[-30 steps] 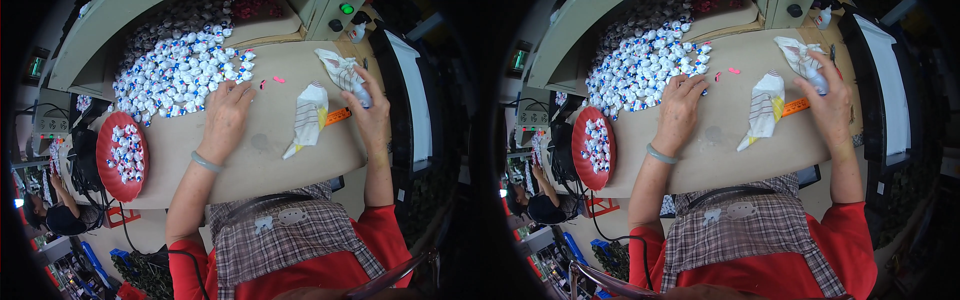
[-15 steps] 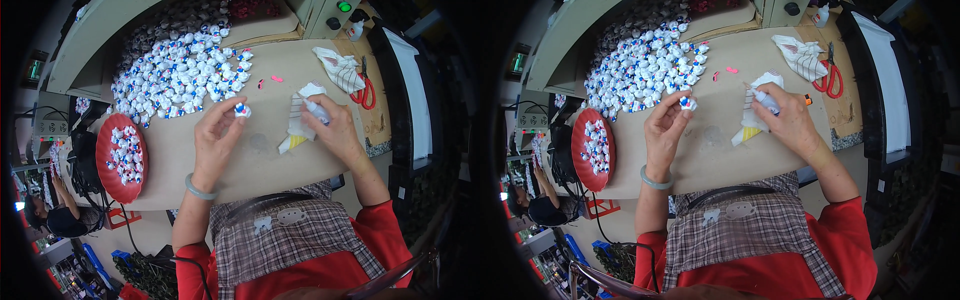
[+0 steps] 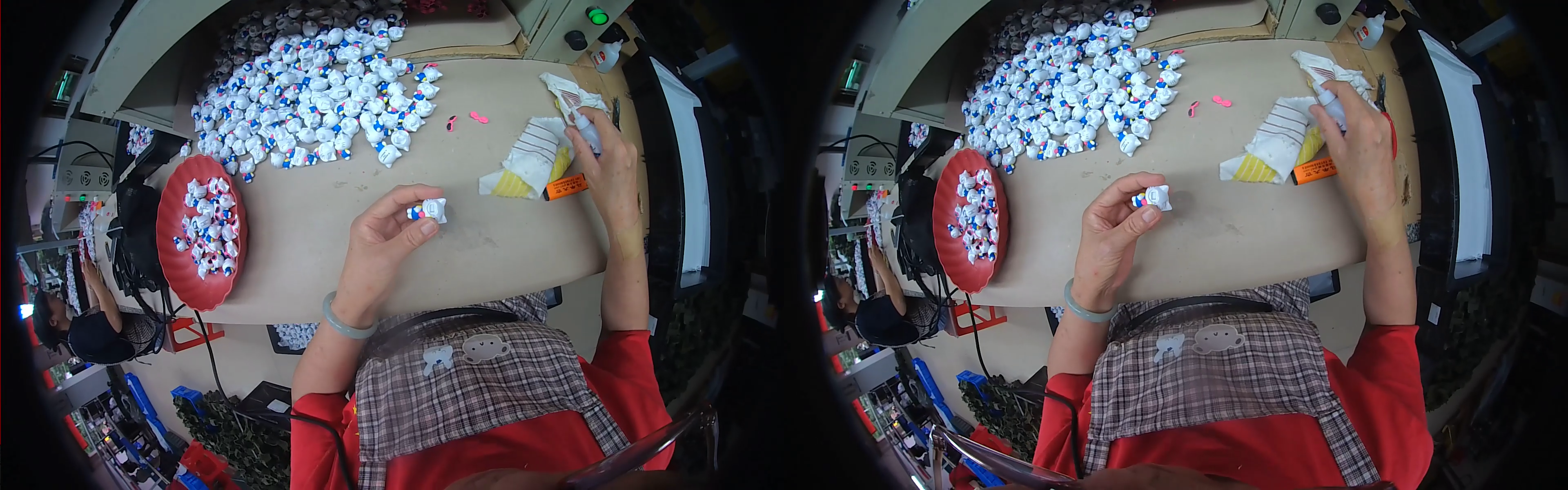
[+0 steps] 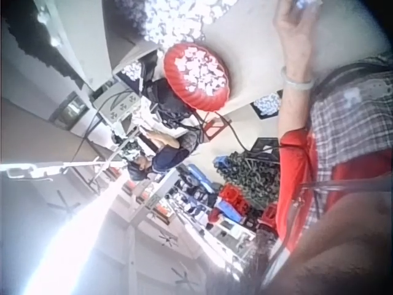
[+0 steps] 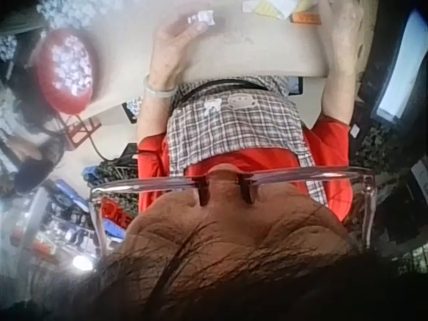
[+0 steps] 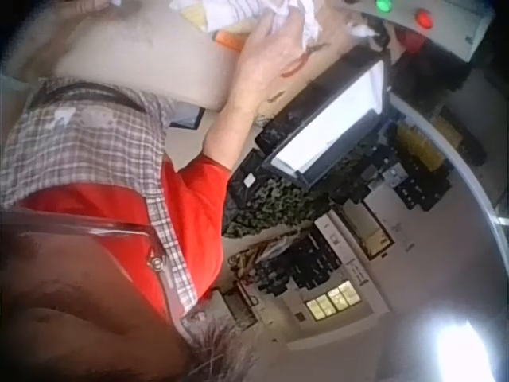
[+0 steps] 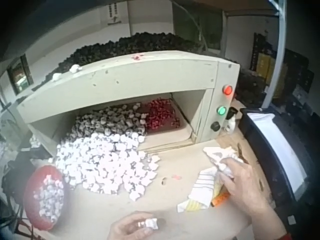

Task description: The person assembles plastic figurines by gluing pink bows onto cat heads with a glue bottle.

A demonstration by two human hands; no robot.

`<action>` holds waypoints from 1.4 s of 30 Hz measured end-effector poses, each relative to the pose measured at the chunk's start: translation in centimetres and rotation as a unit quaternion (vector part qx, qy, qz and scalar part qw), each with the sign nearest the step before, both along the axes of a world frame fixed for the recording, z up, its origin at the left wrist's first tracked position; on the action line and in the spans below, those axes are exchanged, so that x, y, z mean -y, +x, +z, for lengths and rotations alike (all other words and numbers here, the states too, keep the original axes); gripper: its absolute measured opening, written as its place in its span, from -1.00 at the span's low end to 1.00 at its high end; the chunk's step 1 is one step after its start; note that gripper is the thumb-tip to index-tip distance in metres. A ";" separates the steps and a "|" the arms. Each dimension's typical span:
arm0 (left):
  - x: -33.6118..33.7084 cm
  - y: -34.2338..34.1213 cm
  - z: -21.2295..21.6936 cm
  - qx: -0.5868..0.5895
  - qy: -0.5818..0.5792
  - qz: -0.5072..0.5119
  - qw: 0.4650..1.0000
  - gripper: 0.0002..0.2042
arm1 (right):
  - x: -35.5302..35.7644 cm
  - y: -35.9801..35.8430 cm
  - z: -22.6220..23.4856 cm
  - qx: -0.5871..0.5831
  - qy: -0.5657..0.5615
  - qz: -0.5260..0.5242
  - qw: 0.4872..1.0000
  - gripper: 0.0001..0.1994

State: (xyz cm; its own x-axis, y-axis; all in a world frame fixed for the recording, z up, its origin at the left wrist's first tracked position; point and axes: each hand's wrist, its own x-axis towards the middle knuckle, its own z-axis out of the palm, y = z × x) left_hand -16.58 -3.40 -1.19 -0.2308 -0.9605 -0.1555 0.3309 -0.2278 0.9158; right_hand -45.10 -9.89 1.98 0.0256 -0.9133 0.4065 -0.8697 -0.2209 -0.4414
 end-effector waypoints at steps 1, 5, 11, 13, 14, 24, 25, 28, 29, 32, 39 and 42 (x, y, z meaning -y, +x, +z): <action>0.0 0.1 -0.2 -0.015 0.010 -0.003 1.000 -0.65 | -0.7 0.8 0.0 -0.001 0.001 0.000 1.000 -0.75; -0.2 -0.2 -0.4 -0.091 0.036 -0.007 0.995 -0.65 | -1.7 3.8 -0.6 0.170 0.125 0.125 0.969 -0.77; -1.2 0.2 0.5 -0.094 0.069 -0.024 0.993 -0.58 | 0.0 1.5 -0.1 0.054 0.139 0.031 0.988 -0.70; -1.5 0.4 0.2 -0.092 0.085 -0.030 0.992 -0.57 | 0.1 0.1 -0.4 0.024 0.071 0.034 0.997 -0.70; -1.6 0.4 0.0 -0.089 0.103 -0.038 0.990 -0.56 | 0.2 -0.1 -0.5 -0.004 0.003 0.035 0.999 -0.69; -1.6 0.1 0.3 -0.165 0.154 -0.012 0.974 -0.65 | -2.9 3.5 -1.6 0.510 0.279 0.153 0.800 -0.68; -1.8 0.1 0.4 -0.161 0.154 -0.003 0.975 -0.65 | -3.2 4.0 -1.6 0.521 0.265 0.158 0.796 -0.74; -2.1 0.1 0.4 -0.155 0.142 0.014 0.978 -0.66 | -3.6 4.6 -2.1 0.543 0.255 0.192 0.777 -0.76; -2.1 0.1 0.3 -0.153 0.127 0.021 0.980 -0.66 | -3.8 4.6 -2.3 0.543 0.257 0.192 0.776 -0.76; -2.5 0.3 -0.5 -0.147 0.086 0.022 0.985 -0.67 | -4.1 5.0 -2.6 0.584 0.239 0.207 0.748 -0.76; -3.1 0.4 -1.4 -0.124 0.061 0.042 0.990 -0.66 | -5.1 6.6 -1.8 0.567 0.207 0.190 0.774 -0.74; -3.3 0.5 -1.7 -0.108 0.048 0.054 0.992 -0.66 | -5.1 7.2 -1.8 0.563 0.209 0.198 0.775 -0.72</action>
